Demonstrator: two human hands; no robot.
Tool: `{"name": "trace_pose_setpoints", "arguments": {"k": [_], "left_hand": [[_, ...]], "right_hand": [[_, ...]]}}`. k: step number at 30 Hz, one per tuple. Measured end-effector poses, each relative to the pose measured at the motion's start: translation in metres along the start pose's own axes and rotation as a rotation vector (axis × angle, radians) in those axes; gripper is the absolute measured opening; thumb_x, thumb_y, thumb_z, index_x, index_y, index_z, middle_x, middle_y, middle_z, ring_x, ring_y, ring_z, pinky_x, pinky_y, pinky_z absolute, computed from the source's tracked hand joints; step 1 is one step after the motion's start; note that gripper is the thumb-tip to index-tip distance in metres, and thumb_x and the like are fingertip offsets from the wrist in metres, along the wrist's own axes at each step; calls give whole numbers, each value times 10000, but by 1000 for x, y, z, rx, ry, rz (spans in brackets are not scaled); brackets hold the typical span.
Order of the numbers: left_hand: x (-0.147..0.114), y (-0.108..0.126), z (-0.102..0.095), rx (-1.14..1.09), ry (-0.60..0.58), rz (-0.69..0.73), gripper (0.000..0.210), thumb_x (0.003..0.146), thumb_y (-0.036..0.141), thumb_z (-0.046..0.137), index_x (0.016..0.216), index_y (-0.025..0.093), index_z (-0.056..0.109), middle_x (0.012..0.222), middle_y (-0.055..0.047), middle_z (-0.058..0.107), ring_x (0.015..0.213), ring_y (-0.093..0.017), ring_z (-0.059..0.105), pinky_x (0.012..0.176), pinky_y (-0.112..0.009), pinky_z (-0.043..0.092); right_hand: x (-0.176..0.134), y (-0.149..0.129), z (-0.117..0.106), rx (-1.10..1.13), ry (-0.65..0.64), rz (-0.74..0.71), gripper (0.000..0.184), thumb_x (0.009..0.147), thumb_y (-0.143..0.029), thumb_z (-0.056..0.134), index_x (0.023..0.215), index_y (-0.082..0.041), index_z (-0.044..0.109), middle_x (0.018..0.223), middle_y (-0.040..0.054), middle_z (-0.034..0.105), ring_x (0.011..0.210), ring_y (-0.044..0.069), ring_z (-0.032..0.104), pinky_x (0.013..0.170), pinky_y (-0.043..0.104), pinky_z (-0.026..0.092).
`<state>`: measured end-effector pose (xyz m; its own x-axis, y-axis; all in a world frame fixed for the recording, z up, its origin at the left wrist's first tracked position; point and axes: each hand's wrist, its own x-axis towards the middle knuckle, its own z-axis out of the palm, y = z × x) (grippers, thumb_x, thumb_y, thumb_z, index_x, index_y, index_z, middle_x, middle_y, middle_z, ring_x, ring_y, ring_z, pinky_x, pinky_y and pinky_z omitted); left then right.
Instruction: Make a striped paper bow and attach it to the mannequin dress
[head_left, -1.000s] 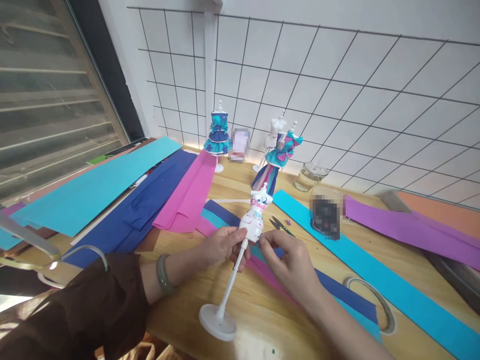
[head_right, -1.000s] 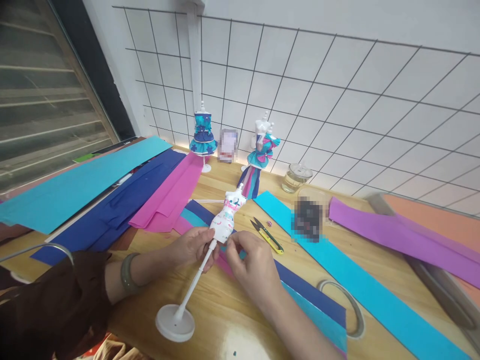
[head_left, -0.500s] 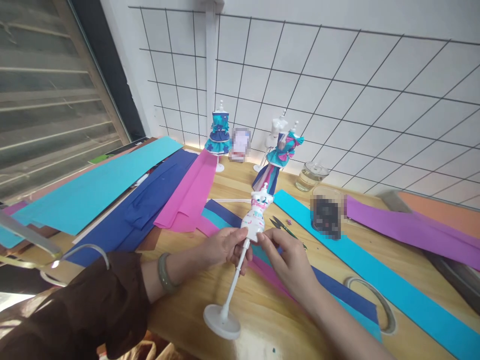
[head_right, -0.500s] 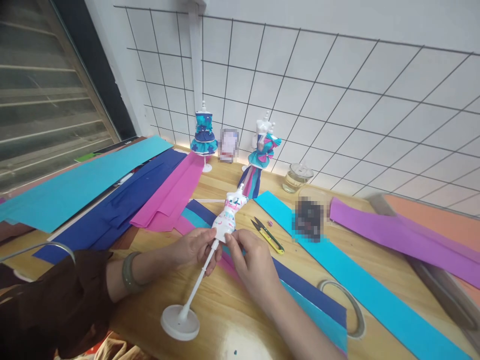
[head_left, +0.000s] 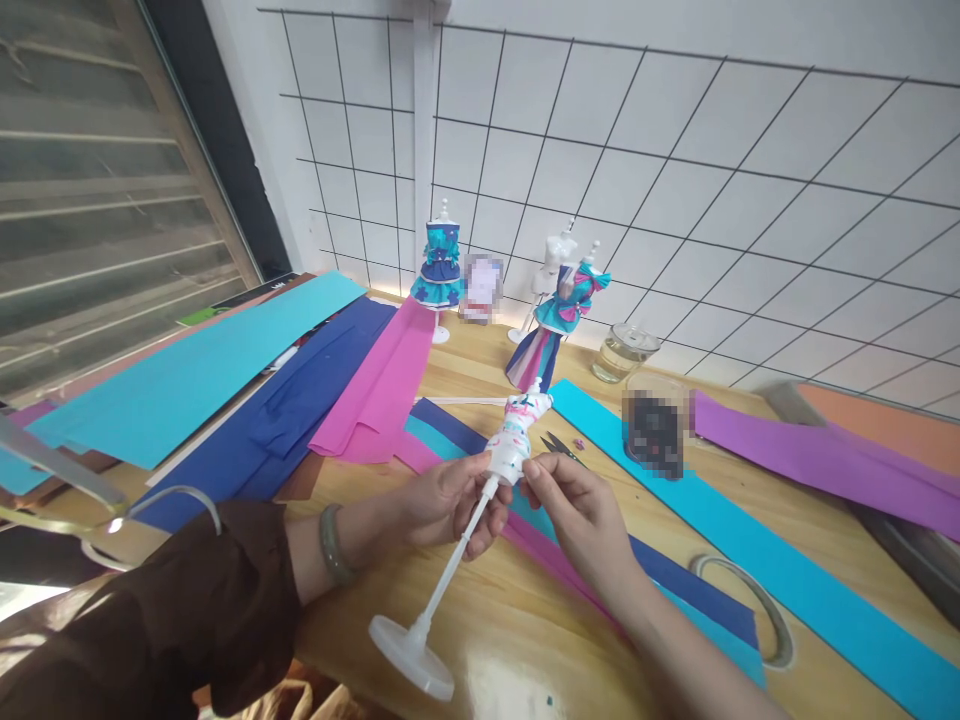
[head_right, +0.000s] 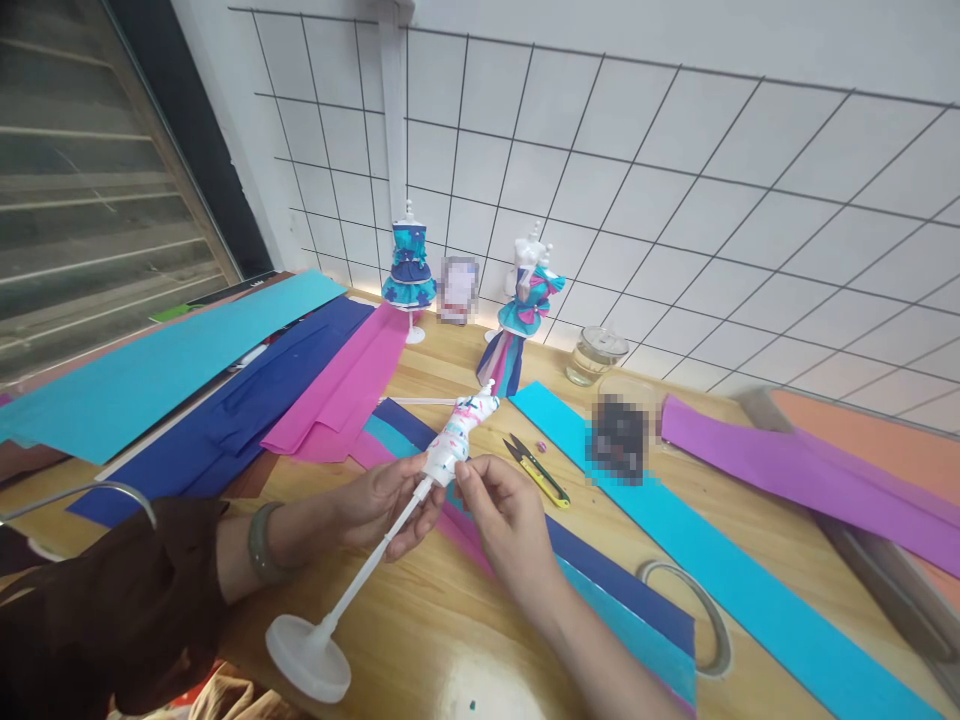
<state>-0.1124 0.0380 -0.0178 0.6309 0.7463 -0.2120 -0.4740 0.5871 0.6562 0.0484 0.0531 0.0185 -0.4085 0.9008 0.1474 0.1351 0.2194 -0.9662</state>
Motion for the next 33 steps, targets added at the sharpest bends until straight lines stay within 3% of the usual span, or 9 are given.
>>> {"name": "trace_pose_setpoints", "arguments": {"k": [8,11,18,22,28,33], "left_hand": [[-4,13,-5,-99,122,16,422,792,529,377,711,143,527,480,14,524,293,-59,405,285,-162,232],[-3,13,-8,-77,121,64,453,802,541,350,747,138,547,518,4,538,321,-64,433,304,-169,267],[3,1,-7,41,65,111,513,811,559,314,822,113,566,568,-28,581,341,-120,514,323,-217,354],[5,-3,-10,91,38,153,494,803,549,352,849,101,555,586,-36,589,377,-146,552,358,-239,408],[5,-1,-8,243,139,240,477,807,529,372,818,83,541,544,-46,583,386,-146,553,394,-245,438],[5,-2,-7,413,140,274,469,822,517,359,750,90,540,508,-50,574,423,-143,565,426,-241,458]], "right_hand": [[8,13,-13,172,143,53,271,825,-370,504,663,-164,571,611,4,531,579,104,462,579,232,375],[10,14,-15,183,111,75,286,833,-388,483,713,-159,605,665,33,577,600,120,497,596,251,401],[2,2,-4,34,3,52,346,860,-411,416,707,-159,597,620,24,563,556,117,482,571,247,402],[1,-1,-6,-30,-40,53,315,831,-396,479,649,-158,578,619,18,554,562,108,466,547,225,381],[2,-1,-5,-97,-61,64,273,800,-398,518,703,-157,602,609,11,548,544,109,450,517,226,372],[0,6,-3,-380,-36,-36,267,850,-360,428,719,-172,565,633,24,550,578,133,466,541,253,369]]}}
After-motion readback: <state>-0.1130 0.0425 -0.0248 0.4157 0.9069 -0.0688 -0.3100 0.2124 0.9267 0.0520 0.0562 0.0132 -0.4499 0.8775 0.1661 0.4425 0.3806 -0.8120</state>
